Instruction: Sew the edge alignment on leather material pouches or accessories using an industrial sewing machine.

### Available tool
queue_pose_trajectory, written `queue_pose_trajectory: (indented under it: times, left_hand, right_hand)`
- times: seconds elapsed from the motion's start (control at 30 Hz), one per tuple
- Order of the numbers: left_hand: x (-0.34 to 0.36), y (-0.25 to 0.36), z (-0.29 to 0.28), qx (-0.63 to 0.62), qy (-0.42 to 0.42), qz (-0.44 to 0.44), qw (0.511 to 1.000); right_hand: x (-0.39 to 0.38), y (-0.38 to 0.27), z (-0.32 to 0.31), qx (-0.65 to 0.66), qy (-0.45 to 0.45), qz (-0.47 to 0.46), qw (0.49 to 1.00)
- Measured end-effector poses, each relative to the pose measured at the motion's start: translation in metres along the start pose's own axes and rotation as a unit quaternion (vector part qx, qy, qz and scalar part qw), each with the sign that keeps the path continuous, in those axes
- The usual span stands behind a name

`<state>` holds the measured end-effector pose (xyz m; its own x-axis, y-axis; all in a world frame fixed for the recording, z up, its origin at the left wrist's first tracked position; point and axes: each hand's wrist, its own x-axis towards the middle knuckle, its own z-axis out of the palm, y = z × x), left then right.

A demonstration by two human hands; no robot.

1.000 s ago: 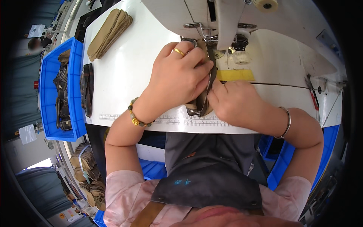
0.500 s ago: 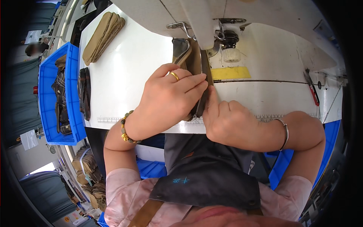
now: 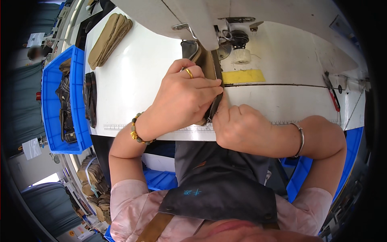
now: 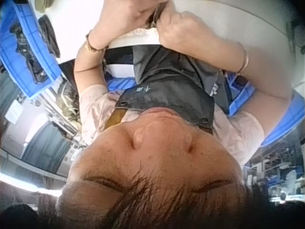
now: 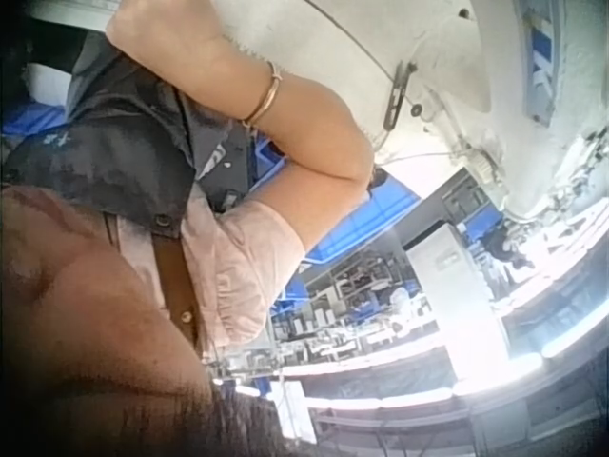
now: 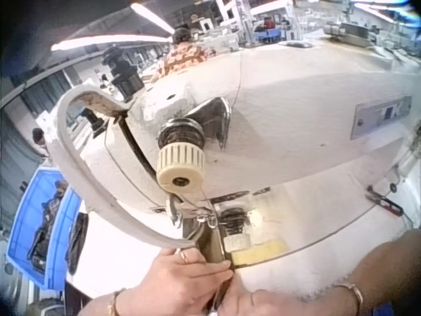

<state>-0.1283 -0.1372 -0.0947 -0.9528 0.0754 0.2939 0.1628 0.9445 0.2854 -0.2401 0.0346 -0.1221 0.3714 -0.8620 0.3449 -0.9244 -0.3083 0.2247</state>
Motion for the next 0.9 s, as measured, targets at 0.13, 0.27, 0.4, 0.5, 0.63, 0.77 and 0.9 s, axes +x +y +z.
queue_pose_trajectory:
  times: [0.13,0.27,0.4,0.5,0.63,0.77,0.9]
  left_hand:
    - [0.005,-0.01,0.0,0.012,-0.002,-0.001,1.0]
    - [0.007,-0.022,0.002,0.018,0.01,-0.017,1.0]
    - [0.008,-0.027,0.004,0.018,0.015,-0.007,1.0]
    - [0.008,-0.027,0.002,0.023,0.013,-0.008,1.0]
    - [0.009,-0.027,0.002,0.021,0.007,-0.007,1.0]
    - [0.008,-0.027,-0.001,0.031,0.002,-0.005,1.0]
    - [0.009,-0.029,0.001,0.02,0.005,-0.004,1.0]
  right_hand:
    - [0.002,0.005,0.007,-0.007,0.014,0.014,1.0]
    - [0.007,0.011,0.017,0.007,0.029,0.041,0.999]
    - [0.008,0.014,0.018,0.017,0.029,0.037,0.999]
    - [0.008,0.015,0.019,0.033,0.035,0.032,0.998]
    - [0.008,0.016,0.018,0.037,0.032,0.037,0.998]
    - [0.008,0.016,0.018,0.039,0.028,0.033,0.998]
    - [0.008,0.016,0.018,0.035,0.024,0.037,0.998]
